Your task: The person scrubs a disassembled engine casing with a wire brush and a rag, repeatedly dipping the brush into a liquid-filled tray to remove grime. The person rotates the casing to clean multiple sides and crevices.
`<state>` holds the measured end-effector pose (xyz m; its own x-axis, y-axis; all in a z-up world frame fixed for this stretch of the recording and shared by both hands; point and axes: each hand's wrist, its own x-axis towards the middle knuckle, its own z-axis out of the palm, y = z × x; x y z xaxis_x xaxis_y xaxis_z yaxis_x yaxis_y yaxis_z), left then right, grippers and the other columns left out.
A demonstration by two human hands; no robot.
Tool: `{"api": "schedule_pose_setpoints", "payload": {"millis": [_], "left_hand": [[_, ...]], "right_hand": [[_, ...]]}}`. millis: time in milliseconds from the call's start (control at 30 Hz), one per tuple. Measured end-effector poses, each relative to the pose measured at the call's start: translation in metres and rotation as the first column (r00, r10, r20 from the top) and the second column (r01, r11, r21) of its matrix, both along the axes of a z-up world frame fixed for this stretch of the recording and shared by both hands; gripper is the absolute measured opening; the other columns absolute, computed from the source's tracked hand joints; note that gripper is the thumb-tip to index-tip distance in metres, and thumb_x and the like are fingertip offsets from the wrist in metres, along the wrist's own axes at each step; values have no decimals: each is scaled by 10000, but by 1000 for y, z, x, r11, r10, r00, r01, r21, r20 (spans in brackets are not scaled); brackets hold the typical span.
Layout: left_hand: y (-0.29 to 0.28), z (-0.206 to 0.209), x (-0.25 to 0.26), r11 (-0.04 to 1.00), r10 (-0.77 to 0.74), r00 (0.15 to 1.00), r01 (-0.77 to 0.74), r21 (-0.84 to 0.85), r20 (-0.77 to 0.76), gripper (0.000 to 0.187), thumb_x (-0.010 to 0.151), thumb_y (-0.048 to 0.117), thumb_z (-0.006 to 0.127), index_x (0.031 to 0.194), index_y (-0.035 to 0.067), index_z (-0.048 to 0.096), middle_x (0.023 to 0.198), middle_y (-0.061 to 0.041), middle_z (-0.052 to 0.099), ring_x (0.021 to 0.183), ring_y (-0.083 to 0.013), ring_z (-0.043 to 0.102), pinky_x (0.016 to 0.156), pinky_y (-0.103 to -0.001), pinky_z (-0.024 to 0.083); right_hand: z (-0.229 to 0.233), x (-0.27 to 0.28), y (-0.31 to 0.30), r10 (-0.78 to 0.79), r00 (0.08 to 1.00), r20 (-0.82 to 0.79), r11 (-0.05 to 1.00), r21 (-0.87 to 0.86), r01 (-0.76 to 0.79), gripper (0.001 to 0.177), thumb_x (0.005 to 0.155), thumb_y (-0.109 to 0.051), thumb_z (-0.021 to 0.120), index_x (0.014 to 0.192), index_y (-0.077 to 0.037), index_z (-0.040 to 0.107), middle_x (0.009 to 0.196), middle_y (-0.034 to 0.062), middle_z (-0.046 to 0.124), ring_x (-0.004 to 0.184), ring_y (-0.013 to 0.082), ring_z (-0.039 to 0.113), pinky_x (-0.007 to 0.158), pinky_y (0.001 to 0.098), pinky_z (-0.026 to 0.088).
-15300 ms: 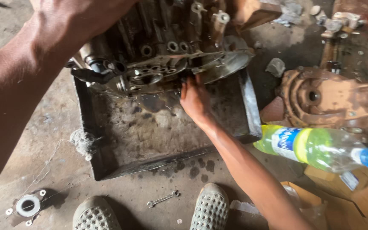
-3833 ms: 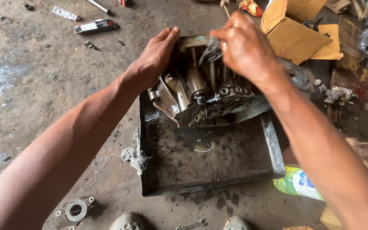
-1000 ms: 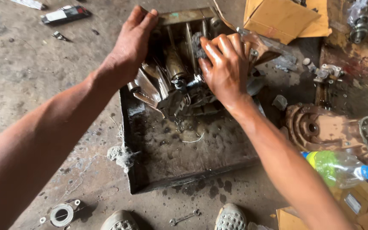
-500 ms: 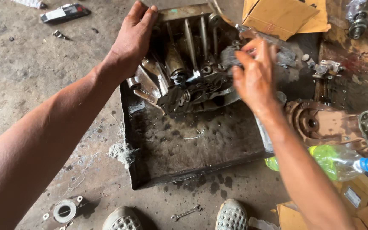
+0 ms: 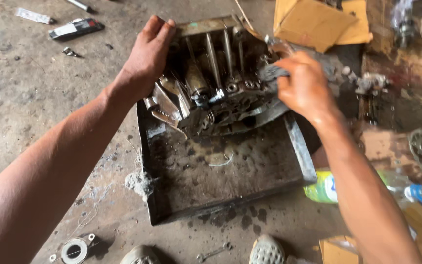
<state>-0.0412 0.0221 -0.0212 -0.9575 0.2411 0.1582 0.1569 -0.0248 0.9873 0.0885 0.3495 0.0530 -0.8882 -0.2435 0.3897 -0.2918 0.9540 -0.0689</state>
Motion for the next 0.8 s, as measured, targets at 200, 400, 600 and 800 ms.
{"api": "schedule_pose_setpoints", "payload": {"millis": [200,400,600,800], "left_hand": [[5,3,1,993,-50,996,58,104,-77,507,1107,328,504,1465,-21,420,1518,-187,522,1437,-255,473,1200,-347,361],[7,16,20,980,92,976,-124,-158,-196,333,1149,265,455,1294,-15,560,1176,-142,685,1091,-242,627,1012,-448,520],[1,11,34,975,-186,977,196,101,-104,368,1075,289,629,1275,-20,615,1162,-150,674,1059,-229,655,964,-445,580],[-8,-4,44,975,-161,950,194,103,-267,521,1100,332,679,1448,-3,486,1458,-171,590,1421,-276,532,1254,-426,421]], "right_hand": [[33,30,35,199,980,3,364,-929,-71,180,1093,50,658,1272,53,675,1167,105,718,1025,146,672,968,275,541],[-20,61,16,471,739,481,671,-740,53,353,887,-55,730,1230,-78,652,1115,70,702,1016,149,658,900,305,564],[-234,71,-50,337,740,582,476,-784,399,270,980,-143,753,1160,-2,610,971,70,636,863,135,569,710,327,474],[-292,132,-103,-86,925,371,841,-471,267,337,1024,-277,549,1289,-71,578,1199,177,673,1149,301,675,1018,434,568]]}}
